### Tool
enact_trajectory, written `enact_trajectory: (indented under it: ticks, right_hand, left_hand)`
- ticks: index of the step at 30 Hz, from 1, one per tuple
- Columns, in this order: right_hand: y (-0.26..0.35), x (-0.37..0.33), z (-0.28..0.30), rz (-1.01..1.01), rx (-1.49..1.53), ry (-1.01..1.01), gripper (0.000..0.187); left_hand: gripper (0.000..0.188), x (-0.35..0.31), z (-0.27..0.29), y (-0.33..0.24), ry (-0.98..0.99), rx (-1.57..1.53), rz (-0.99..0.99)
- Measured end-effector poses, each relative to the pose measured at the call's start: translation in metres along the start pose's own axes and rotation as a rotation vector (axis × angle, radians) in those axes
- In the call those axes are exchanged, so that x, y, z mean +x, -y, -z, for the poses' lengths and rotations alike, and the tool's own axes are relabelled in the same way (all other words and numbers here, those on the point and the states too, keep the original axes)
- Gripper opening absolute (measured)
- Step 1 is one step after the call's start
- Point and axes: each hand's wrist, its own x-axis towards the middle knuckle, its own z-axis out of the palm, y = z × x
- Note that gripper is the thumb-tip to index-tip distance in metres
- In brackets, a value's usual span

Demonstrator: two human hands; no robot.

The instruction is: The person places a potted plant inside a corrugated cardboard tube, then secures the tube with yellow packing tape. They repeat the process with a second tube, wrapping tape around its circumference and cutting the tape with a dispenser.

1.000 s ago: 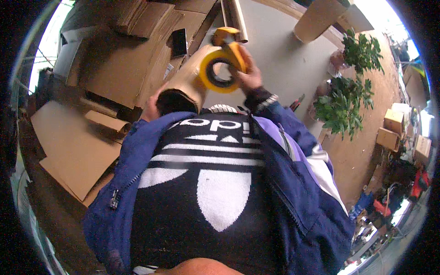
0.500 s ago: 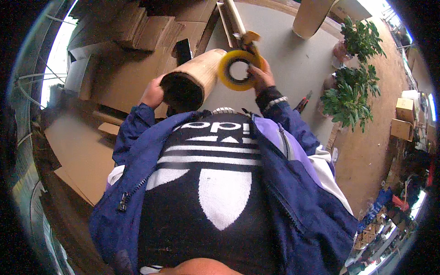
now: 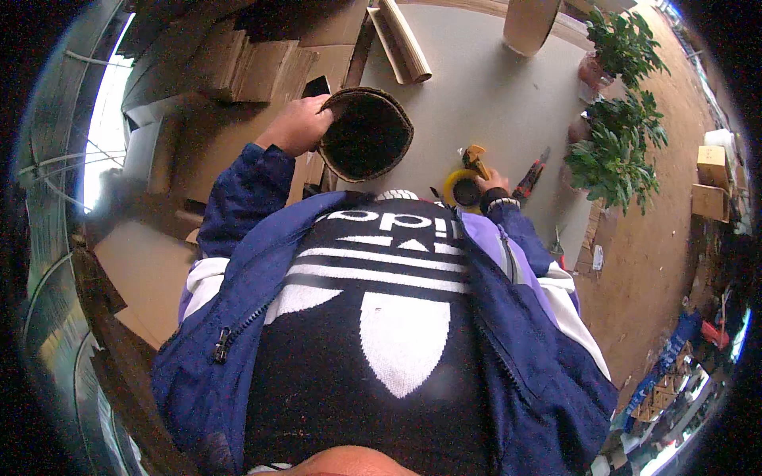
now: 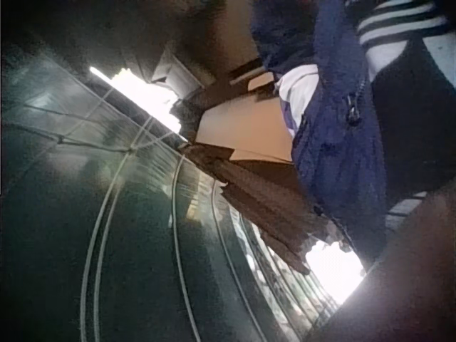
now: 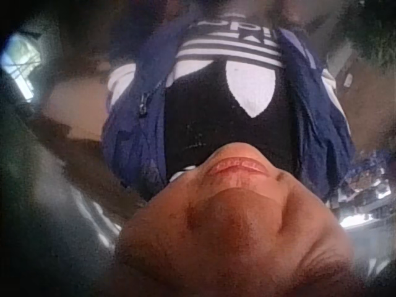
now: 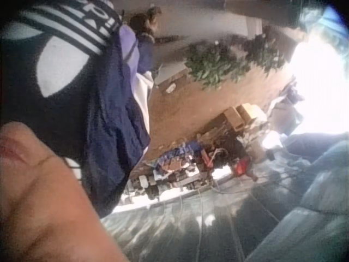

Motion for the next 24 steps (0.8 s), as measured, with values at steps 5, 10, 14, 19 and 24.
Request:
enact_trajectory:
  ticks: [5, 10, 14, 19, 24]
  right_hand:
    - [0.124, -0.041, 0.160, 0.418, 0.853, 0.023, 0.060]
    - [0.255, -0.115, 0.274, 0.812, 0.075, -0.071, 0.059]
    - [0.312, -0.127, 0.285, 0.572, -0.462, 0.045, 0.029]
    - [0.317, -0.094, 0.274, 0.751, -0.403, 0.010, 0.029]
    - [0.292, -0.096, 0.273, 0.654, 0.408, 0.208, 0.047]
  left_hand:
    - [0.059, 0.027, 0.007, -0.016, 0.053, -0.183, 0.082]
    - [0.062, 0.040, 0.019, -0.033, 0.185, -0.185, 0.082]
    - [0.059, 0.043, 0.022, -0.038, 0.196, -0.186, 0.024]
    - [0.060, 0.045, 0.024, -0.020, -0.005, -0.048, -0.048]
    - [0.067, 0.013, 0.011, 0.016, -0.395, -0.362, -0.147]
